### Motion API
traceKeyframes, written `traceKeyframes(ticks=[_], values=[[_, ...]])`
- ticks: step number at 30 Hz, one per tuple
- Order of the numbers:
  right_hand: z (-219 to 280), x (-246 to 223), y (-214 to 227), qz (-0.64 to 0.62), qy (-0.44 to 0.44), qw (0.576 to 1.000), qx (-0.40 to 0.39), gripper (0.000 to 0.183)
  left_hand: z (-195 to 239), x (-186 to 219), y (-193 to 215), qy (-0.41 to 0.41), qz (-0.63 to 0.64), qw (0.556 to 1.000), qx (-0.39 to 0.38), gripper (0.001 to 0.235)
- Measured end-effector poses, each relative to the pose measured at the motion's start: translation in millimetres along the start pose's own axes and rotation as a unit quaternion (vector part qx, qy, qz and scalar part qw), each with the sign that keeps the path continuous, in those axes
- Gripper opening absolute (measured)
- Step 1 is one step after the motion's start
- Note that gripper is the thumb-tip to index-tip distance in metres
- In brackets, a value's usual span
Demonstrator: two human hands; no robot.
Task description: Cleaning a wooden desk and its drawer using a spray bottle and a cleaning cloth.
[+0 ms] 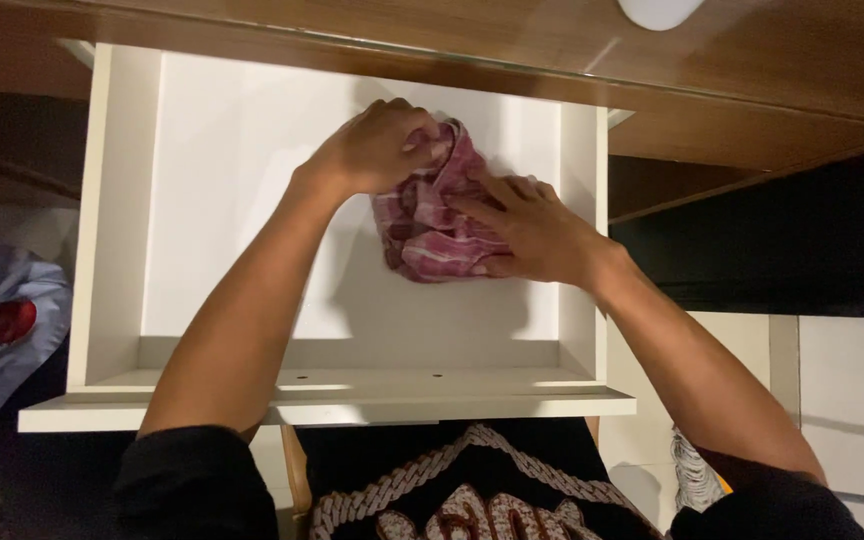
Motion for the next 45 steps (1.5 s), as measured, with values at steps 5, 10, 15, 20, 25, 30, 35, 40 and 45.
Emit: traceKeyframes(ticks=[5, 10, 15, 20, 25, 30, 35, 40, 45], values=[[34.2, -23.4, 3.1, -0.025, -0.034, 0.995, -0.09, 0.082, -6.1, -15.1, -3.7, -0.04, -0.035, 0.999, 0.009, 0.041], [66.3, -58.0, -21.3, -0.11, -0.033, 0.95, -0.289, 0.056, 2.4, -9.7, 6.0, -0.084, -0.026, 0.996, 0.026, 0.042], [47.8, -87.4, -35.6, -0.006, 0.2, 0.977, 0.08, 0.065, 7.5, 0.9, 7.3, -0.005, -0.028, 0.998, -0.057, 0.052], [-26.8, -152.3, -17.8, 0.042, 0.293, 0.952, 0.081, 0.066, 10.8, 0.6, 23.3, -0.01, 0.021, 0.999, -0.024, 0.052], [-92.8, -195.8, -34.2, -0.012, 0.323, 0.922, 0.211, 0.054, 3.7, -30.0, 15.2, 0.021, -0.016, 0.999, 0.034, 0.054], [-71.5, -174.2, 19.9, -0.212, 0.313, 0.872, 0.31, 0.032, 12.4, -30.3, 11.3, 0.03, -0.191, 0.98, -0.034, 0.07], [-53.3, -74.0, 23.9, -0.135, 0.143, 0.952, 0.233, 0.036, 24.9, -42.2, 31.0, 0.082, -0.211, 0.973, -0.046, 0.078], [-24.8, 25.5, -32.7, 0.385, 0.0, 0.923, -0.026, 0.045, 26.9, -41.1, 40.1, 0.118, -0.135, 0.983, -0.029, 0.066], [-60.0, 41.0, -53.1, -0.008, -0.23, 0.973, 0.022, 0.077, 24.1, -37.4, 44.3, 0.13, -0.109, 0.986, -0.001, 0.066]])
Point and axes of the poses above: each hand's wrist, its own z-axis away from the middle knuckle, its own y-axis out of the back of the hand, x = y × z, the point moved 5 cm from there along -z, towards the middle knuckle, and after that the axes turned 10 degrees about z, right-handed, at the moved point
